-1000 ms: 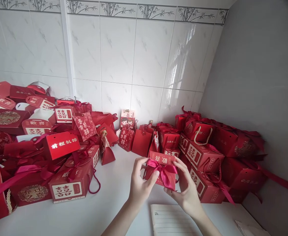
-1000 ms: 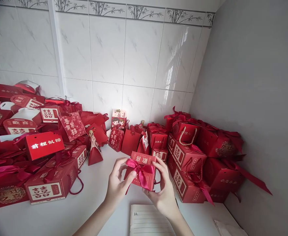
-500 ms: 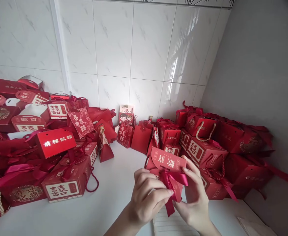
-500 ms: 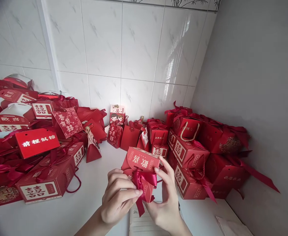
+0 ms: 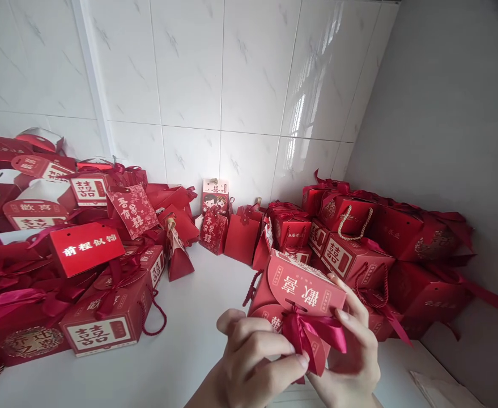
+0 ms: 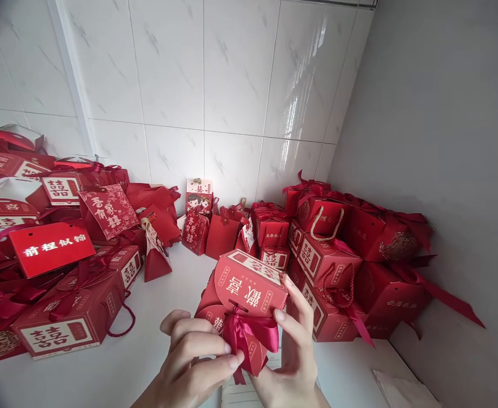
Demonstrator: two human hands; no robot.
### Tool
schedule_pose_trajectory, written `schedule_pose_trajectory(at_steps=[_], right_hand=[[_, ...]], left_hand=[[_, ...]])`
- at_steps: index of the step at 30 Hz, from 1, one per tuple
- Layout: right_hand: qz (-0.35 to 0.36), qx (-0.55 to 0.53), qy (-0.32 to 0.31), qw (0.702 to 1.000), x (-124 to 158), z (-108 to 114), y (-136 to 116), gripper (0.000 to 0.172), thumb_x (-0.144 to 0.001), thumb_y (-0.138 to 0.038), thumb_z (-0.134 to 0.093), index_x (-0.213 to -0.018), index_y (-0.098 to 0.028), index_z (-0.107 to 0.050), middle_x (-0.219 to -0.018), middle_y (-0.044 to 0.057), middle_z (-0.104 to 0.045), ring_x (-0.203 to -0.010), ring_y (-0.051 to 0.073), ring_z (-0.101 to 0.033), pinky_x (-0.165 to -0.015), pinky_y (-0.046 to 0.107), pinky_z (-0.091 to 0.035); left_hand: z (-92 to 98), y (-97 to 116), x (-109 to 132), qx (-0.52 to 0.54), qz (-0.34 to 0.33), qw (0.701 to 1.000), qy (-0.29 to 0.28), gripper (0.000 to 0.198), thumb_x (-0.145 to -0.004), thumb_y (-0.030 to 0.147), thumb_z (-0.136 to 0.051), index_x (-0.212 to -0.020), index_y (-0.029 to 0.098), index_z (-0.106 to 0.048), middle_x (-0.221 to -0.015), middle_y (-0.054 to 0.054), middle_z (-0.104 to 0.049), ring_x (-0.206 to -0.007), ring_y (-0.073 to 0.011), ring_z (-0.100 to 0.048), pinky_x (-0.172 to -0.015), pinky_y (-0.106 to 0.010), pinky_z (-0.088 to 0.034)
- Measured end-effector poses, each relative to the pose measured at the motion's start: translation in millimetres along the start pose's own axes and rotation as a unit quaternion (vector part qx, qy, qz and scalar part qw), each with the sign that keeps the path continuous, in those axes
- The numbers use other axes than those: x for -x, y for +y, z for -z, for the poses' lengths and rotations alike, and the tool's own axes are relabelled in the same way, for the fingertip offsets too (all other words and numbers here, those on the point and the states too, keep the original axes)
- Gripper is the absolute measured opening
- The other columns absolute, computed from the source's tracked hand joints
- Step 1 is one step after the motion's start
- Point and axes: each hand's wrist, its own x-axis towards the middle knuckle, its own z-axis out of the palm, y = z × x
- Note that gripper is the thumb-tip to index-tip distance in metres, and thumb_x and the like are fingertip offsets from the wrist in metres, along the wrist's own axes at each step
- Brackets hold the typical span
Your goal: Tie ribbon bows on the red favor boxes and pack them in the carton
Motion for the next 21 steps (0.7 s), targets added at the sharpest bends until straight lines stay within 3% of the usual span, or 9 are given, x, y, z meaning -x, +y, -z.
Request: schedule_pose_trajectory(at_steps=[12,21], right_hand=[[-0.005,0.006,0.002,1.0,2.8,1.0,1.0,0.058,-0.07,-0.013,-0.061,-0.122,-0.03,-0.044,-0.136,0.007,-0.036,-0.124,0.032,-0.036,-0.093,0.054,-0.039],[-0.048,-0.026,-0.012,0.998,9.3,0.5,7.3,0.055,-0.071,-0.02,-0.065,-0.121,-0.03,-0.043,-0.136,0.01,-0.035,-0.126,0.034,-0.034,-0.095,0.057,-0.037]], left_hand=[[2.2,-1.0,2.1,-0.001,0.001,0.999,-0.036,0.018,-0.086,0.015,-0.048,-0.076,0.021,-0.061,-0.06,0.004,-0.06,-0.06,-0.0105,-0.051,-0.068,-0.031,-0.03],[0.7,2.3,4.9,-0.007,0.016,1.0,-0.026,0.014,-0.083,0.012,-0.052,-0.076,0.022,-0.06,-0.059,0.005,-0.061,-0.059,-0.0101,-0.05,-0.068,-0.032,-0.032]])
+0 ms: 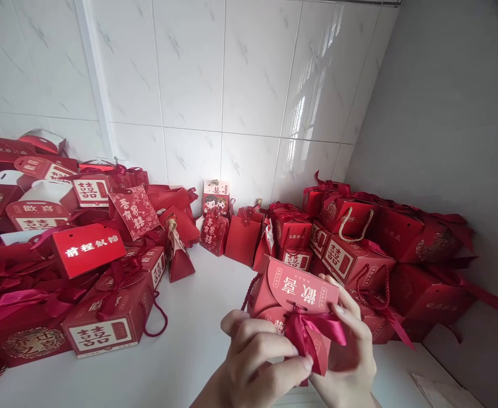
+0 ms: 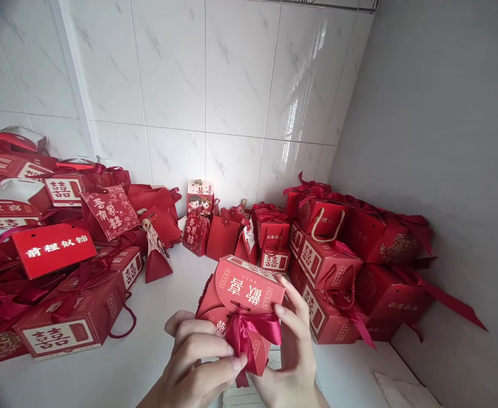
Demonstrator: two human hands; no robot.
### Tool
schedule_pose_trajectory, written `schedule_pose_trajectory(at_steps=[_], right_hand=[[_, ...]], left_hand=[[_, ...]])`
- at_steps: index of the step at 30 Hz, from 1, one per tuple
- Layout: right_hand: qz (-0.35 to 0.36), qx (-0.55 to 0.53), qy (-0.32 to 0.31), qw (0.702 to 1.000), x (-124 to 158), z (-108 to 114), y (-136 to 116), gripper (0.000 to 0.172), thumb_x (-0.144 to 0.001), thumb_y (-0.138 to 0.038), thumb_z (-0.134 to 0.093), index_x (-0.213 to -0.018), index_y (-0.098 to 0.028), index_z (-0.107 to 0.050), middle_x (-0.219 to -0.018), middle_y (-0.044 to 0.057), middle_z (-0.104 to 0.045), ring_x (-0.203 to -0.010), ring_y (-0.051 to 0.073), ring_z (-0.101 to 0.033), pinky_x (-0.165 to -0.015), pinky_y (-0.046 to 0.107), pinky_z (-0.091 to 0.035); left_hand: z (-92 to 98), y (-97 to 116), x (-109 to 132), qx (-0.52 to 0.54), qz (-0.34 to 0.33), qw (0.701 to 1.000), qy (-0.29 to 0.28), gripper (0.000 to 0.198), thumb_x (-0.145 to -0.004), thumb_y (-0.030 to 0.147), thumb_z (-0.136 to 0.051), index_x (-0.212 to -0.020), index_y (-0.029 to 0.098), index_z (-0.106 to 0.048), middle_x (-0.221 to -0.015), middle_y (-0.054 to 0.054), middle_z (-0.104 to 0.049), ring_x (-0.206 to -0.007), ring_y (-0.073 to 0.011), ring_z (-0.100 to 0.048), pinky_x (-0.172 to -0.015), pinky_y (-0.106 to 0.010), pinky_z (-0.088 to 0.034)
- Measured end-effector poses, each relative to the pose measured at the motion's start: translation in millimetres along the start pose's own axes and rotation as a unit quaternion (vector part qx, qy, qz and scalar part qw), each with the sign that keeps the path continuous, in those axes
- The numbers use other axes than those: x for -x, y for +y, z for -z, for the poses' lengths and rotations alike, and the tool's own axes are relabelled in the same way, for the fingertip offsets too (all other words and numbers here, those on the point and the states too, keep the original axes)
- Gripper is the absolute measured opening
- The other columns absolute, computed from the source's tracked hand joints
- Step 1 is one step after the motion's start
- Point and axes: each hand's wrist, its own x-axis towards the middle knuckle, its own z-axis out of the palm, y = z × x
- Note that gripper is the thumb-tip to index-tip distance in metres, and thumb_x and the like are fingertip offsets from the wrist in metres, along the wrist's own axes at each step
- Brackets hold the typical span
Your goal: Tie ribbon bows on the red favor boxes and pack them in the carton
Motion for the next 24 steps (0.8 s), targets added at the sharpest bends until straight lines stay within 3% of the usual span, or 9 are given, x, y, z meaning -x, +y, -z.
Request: schedule_pose_trajectory(at_steps=[3,12,19,22,24], right_hand=[[0.006,-0.007,-0.004,1.0,-1,0,0,0.057,-0.07,-0.017,-0.065,-0.122,-0.029,-0.043,-0.135,0.01,-0.035,-0.126,0.033,-0.034,-0.096,0.055,-0.036],[0.003,-0.01,-0.001,1.0,0,0,2,0.058,-0.069,-0.016,-0.064,-0.122,-0.029,-0.043,-0.136,0.009,-0.035,-0.126,0.033,-0.034,-0.096,0.055,-0.036],[0.01,0.0,-0.006,1.0,-1,0,0,0.056,-0.071,-0.019,-0.063,-0.122,-0.029,-0.043,-0.136,0.009,-0.035,-0.126,0.034,-0.033,-0.096,0.055,-0.037],[0.008,0.017,0.0,1.0,0,2,3,0.055,-0.071,-0.021,-0.066,-0.121,-0.029,-0.044,-0.134,0.009,-0.037,-0.126,0.034,-0.035,-0.096,0.055,-0.037],[-0.02,0.015,-0.001,1.0,-1,4,8,0.059,-0.066,-0.026,-0.072,-0.119,-0.028,-0.046,-0.132,0.01,-0.039,-0.124,0.035,-0.037,-0.095,0.053,-0.039]], left_hand=[[-1.6,0,-2,0.004,-0.003,1.0,0.02,0.014,-0.082,0.013,-0.052,-0.074,0.022,-0.059,-0.058,0.006,-0.06,-0.057,-0.0095,-0.049,-0.067,-0.031,-0.033],[1.8,-3,-2,-0.011,-0.017,1.0,-0.014,0.014,-0.078,0.01,-0.054,-0.077,0.023,-0.058,-0.059,0.006,-0.061,-0.059,-0.0101,-0.05,-0.067,-0.03,-0.032],[-0.8,-2,1,-0.011,-0.013,1.0,-0.007,0.012,-0.08,0.012,-0.053,-0.078,0.023,-0.059,-0.06,0.005,-0.06,-0.06,-0.0102,-0.051,-0.068,-0.031,-0.034],[-5.0,-3,2,0.052,0.035,0.998,0.024,0.01,-0.081,0.013,-0.054,-0.08,0.022,-0.057,-0.061,0.004,-0.058,-0.06,-0.0103,-0.051,-0.067,-0.03,-0.038],[-8.6,-11,3,0.111,0.136,0.982,0.065,0.008,-0.082,0.014,-0.053,-0.08,0.021,-0.055,-0.065,0.002,-0.056,-0.062,-0.0112,-0.052,-0.063,-0.027,-0.042]])
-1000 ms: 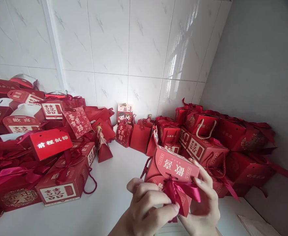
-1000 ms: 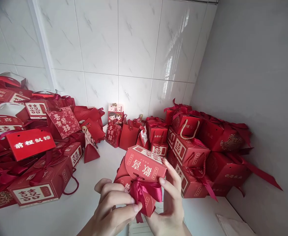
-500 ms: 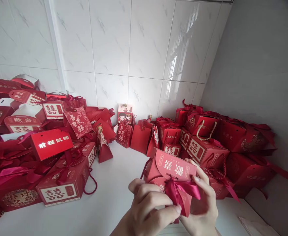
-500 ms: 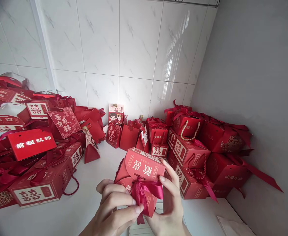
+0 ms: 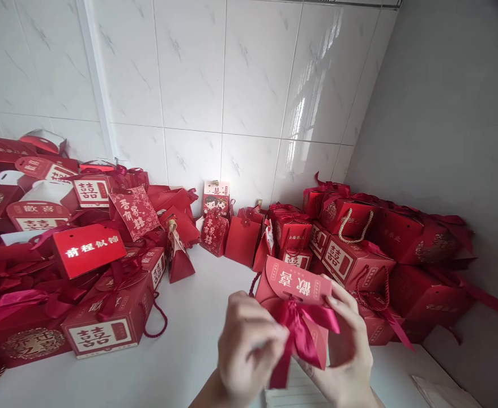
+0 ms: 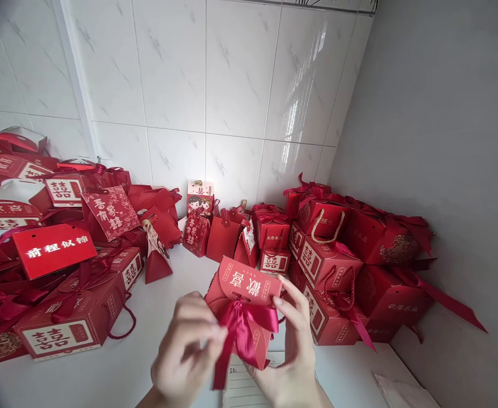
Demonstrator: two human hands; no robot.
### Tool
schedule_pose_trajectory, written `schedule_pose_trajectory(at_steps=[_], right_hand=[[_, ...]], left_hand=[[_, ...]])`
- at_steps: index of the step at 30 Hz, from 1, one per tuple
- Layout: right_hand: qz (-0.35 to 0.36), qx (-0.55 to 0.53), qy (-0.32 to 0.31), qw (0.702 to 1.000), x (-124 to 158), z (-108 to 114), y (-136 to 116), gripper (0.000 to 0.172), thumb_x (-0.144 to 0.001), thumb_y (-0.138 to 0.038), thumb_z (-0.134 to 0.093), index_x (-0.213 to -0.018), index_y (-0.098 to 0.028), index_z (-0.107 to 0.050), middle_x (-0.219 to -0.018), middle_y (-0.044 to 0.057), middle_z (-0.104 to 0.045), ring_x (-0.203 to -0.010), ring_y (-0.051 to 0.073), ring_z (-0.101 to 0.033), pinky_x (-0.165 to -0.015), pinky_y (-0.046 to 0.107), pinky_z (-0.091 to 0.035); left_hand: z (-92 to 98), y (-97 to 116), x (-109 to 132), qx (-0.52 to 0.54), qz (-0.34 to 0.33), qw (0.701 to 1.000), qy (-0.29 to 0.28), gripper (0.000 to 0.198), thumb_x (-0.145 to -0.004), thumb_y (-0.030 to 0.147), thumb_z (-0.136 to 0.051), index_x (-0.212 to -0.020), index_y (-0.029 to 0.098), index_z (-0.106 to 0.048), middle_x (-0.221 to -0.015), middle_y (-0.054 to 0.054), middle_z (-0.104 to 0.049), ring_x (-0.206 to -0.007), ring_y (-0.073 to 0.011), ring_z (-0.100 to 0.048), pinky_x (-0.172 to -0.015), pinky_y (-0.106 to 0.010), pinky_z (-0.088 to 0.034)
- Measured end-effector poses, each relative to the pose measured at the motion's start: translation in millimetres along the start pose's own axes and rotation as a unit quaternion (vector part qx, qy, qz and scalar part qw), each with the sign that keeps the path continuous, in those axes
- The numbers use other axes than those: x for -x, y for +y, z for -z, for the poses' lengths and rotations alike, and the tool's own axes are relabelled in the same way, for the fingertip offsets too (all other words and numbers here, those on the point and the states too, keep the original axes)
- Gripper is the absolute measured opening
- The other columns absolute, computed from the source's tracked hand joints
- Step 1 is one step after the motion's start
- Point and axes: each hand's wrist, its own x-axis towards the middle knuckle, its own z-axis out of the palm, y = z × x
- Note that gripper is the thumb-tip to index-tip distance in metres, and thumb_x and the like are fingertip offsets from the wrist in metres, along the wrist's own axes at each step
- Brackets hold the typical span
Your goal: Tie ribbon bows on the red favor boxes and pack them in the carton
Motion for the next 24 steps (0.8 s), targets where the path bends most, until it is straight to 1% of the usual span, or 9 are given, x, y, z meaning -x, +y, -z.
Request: schedule_pose_trajectory(at_steps=[3,4,6,9,13,16,19,21,24], right_hand=[[-0.181,-0.1,-0.03,0.978,-6,2,8,0.067,-0.061,-0.038,-0.076,-0.119,-0.027,-0.046,-0.122,0.011,-0.05,-0.112,0.034,-0.05,-0.086,0.047,-0.047],[-0.277,-0.161,-0.037,0.946,-10,3,9,0.065,-0.062,-0.045,-0.074,-0.117,-0.026,-0.047,-0.116,0.011,-0.056,-0.104,0.033,-0.056,-0.081,0.046,-0.05],[-0.464,-0.285,-0.037,0.838,-18,3,9,0.056,-0.066,-0.056,-0.066,-0.108,-0.022,-0.053,-0.101,0.01,-0.065,-0.088,0.031,-0.064,-0.071,0.044,-0.054],[-0.609,-0.418,-0.015,0.674,-30,4,2,0.04,-0.073,-0.057,-0.059,-0.089,-0.02,-0.06,-0.081,0.006,-0.07,-0.075,0.026,-0.067,-0.066,0.038,-0.055],[-0.635,-0.514,-0.038,0.576,-42,6,-18,0.035,-0.077,-0.054,-0.057,-0.083,-0.02,-0.064,-0.074,0.002,-0.071,-0.068,0.02,-0.067,-0.062,0.029,-0.055],[-0.646,-0.507,-0.076,0.565,-47,3,-39,0.041,-0.076,-0.057,-0.058,-0.084,-0.018,-0.065,-0.074,0.004,-0.071,-0.07,0.021,-0.067,-0.063,0.031,-0.054],[-0.654,-0.448,-0.095,0.602,-48,-3,-63,0.044,-0.074,-0.057,-0.059,-0.09,-0.016,-0.063,-0.076,0.006,-0.07,-0.073,0.023,-0.067,-0.068,0.033,-0.054],[-0.633,-0.396,-0.11,0.656,-47,-7,-76,0.05,-0.073,-0.059,-0.06,-0.097,-0.015,-0.06,-0.08,0.008,-0.07,-0.075,0.024,-0.067,-0.071,0.034,-0.054],[-0.507,-0.313,-0.153,0.788,-46,-15,-88,0.06,-0.068,-0.057,-0.068,-0.112,-0.02,-0.053,-0.102,0.009,-0.066,-0.088,0.025,-0.065,-0.076,0.034,-0.053]], left_hand=[[0.2,-23,-2,0.015,0.268,0.959,0.088,0.006,-0.082,0.022,-0.054,-0.077,0.02,-0.053,-0.067,0.001,-0.054,-0.064,-0.0118,-0.052,-0.056,-0.023,-0.042],[1.0,-33,-2,0.013,0.355,0.929,0.101,0.009,-0.081,0.027,-0.054,-0.076,0.02,-0.054,-0.066,0.001,-0.053,-0.062,-0.0118,-0.052,-0.056,-0.022,-0.042],[2.8,-51,1,0.032,0.465,0.88,0.092,0.018,-0.078,0.037,-0.056,-0.075,0.019,-0.056,-0.063,0.002,-0.051,-0.061,-0.0124,-0.051,-0.058,-0.023,-0.042],[4.6,-64,7,0.106,0.52,0.847,0.032,0.027,-0.075,0.044,-0.057,-0.075,0.017,-0.059,-0.071,-0.001,-0.057,-0.067,-0.0145,-0.054,-0.063,-0.025,-0.043],[7.9,-52,1,0.237,0.555,0.797,-0.026,0.032,-0.076,0.048,-0.054,-0.08,0.016,-0.06,-0.082,-0.005,-0.061,-0.075,-0.0169,-0.058,-0.066,-0.027,-0.044],[19.2,-35,-25,0.303,0.588,0.748,-0.053,0.043,-0.075,0.056,-0.05,-0.09,0.016,-0.06,-0.089,-0.006,-0.062,-0.077,-0.0185,-0.059,-0.067,-0.028,-0.045],[43.6,-21,-62,0.3,0.614,0.723,-0.103,0.058,-0.074,0.066,-0.043,-0.104,0.018,-0.055,-0.094,-0.006,-0.062,-0.08,-0.0201,-0.061,-0.067,-0.03,-0.045],[66.2,-11,-87,0.277,0.582,0.741,-0.188,0.063,-0.076,0.069,-0.038,-0.114,0.021,-0.05,-0.103,-0.007,-0.061,-0.091,-0.0217,-0.06,-0.073,-0.031,-0.046],[100.5,10,-117,0.209,0.506,0.754,-0.362,0.062,-0.075,0.063,-0.049,-0.123,0.024,-0.044,-0.117,-0.007,-0.058,-0.109,-0.0245,-0.053,-0.088,-0.035,-0.042]])
